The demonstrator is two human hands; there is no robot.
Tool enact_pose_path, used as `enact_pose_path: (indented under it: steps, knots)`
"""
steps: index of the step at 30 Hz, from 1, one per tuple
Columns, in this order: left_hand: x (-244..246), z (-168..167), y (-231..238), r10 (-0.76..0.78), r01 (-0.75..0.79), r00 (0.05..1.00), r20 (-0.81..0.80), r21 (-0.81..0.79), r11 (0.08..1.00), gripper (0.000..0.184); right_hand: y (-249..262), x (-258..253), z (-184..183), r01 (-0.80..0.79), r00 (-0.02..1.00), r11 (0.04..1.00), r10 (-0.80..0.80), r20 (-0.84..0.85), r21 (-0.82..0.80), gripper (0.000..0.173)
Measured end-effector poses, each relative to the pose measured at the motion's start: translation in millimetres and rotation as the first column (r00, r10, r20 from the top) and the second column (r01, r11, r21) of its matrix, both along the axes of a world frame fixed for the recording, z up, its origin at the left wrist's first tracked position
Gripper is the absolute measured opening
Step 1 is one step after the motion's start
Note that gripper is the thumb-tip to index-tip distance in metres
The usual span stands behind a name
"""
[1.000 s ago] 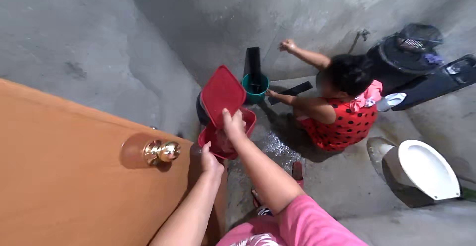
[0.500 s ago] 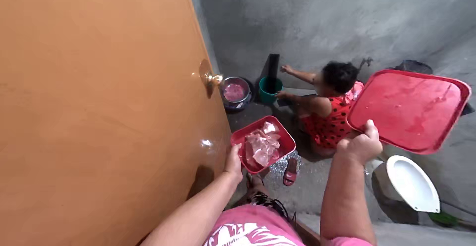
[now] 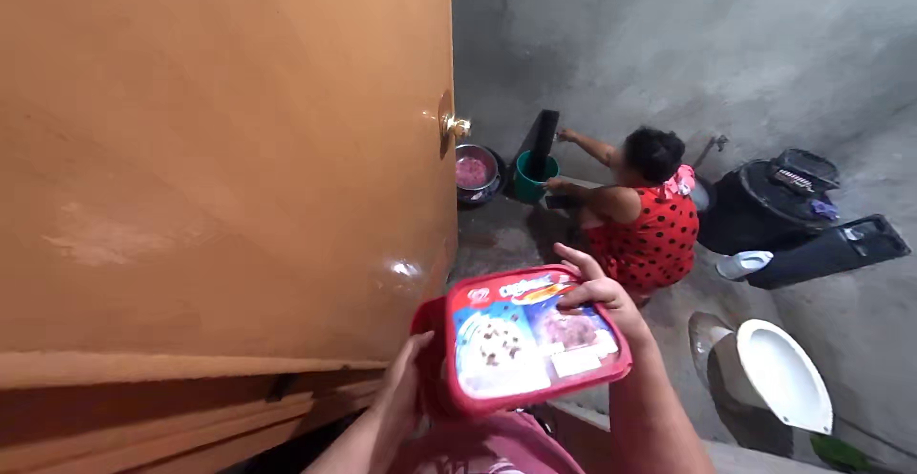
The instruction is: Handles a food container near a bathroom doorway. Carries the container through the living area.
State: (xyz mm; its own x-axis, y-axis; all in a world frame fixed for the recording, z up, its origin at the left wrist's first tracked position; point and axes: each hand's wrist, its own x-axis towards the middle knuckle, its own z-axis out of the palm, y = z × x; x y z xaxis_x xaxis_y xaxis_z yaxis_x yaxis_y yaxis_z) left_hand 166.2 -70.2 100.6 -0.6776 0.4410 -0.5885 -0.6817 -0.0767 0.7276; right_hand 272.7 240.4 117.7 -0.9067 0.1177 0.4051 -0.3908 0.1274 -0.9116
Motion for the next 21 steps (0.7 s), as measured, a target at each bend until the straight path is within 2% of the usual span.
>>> enact_pose_path:
  steps: [4, 7, 9, 11, 13, 14, 16, 17, 19, 21]
  knots:
    - [21, 39, -22, 0.185, -0.189, 0.981, -0.054, -0.080, 0.979, 0.038, -14, -31, 7, -0.210, 0.978, 0.964, 0.207, 0.034, 0.162, 0.019]
    - [36, 47, -40, 0.299, -0.305, 0.950, -0.092, -0.062, 0.950, 0.035, -27, -52, 12, -0.281, 0.960, 0.944, 0.279, 0.040, 0.174, 0.033]
    - [47, 48, -48, 0.361, -0.367, 0.925, -0.116, -0.038, 0.929, 0.033, -36, -62, 11, -0.321, 0.947, 0.943, 0.318, 0.049, 0.085, 0.052]
    - [60, 46, -54, 0.420, -0.424, 0.900, -0.113, -0.007, 0.906, 0.035, -51, -70, 9, -0.345, 0.923, 0.912, 0.372, 0.095, -0.221, 0.064]
    - [72, 44, -62, 0.473, -0.471, 0.874, -0.111, 0.048, 0.881, 0.039, -71, -75, 4, -0.321, 0.888, 0.775, 0.446, 0.112, -0.544, 0.062]
    - [78, 44, -66, 0.494, -0.489, 0.863, -0.111, 0.072, 0.870, 0.041, -81, -76, 3, -0.322, 0.862, 0.726, 0.490, 0.130, -0.607, 0.062]
    - [92, 46, -78, 0.528, -0.524, 0.843, -0.097, 0.069, 0.849, 0.041, -102, -72, 7, -0.367, 0.783, 0.719, 0.581, 0.222, -0.590, 0.085]
    - [99, 48, -86, 0.544, -0.542, 0.834, -0.091, 0.047, 0.839, 0.041, -113, -69, 10, -0.394, 0.730, 0.719, 0.623, 0.280, -0.573, 0.089]
    - [114, 48, -106, 0.580, -0.578, 0.811, -0.075, 0.046, 0.815, 0.044, -139, -62, 18, -0.423, 0.632, 0.719, 0.670, 0.389, -0.552, 0.082]
    - [130, 44, -130, 0.610, -0.605, 0.790, -0.053, 0.090, 0.791, 0.047, -167, -55, 24, -0.432, 0.583, 0.732, 0.673, 0.455, -0.527, 0.080]
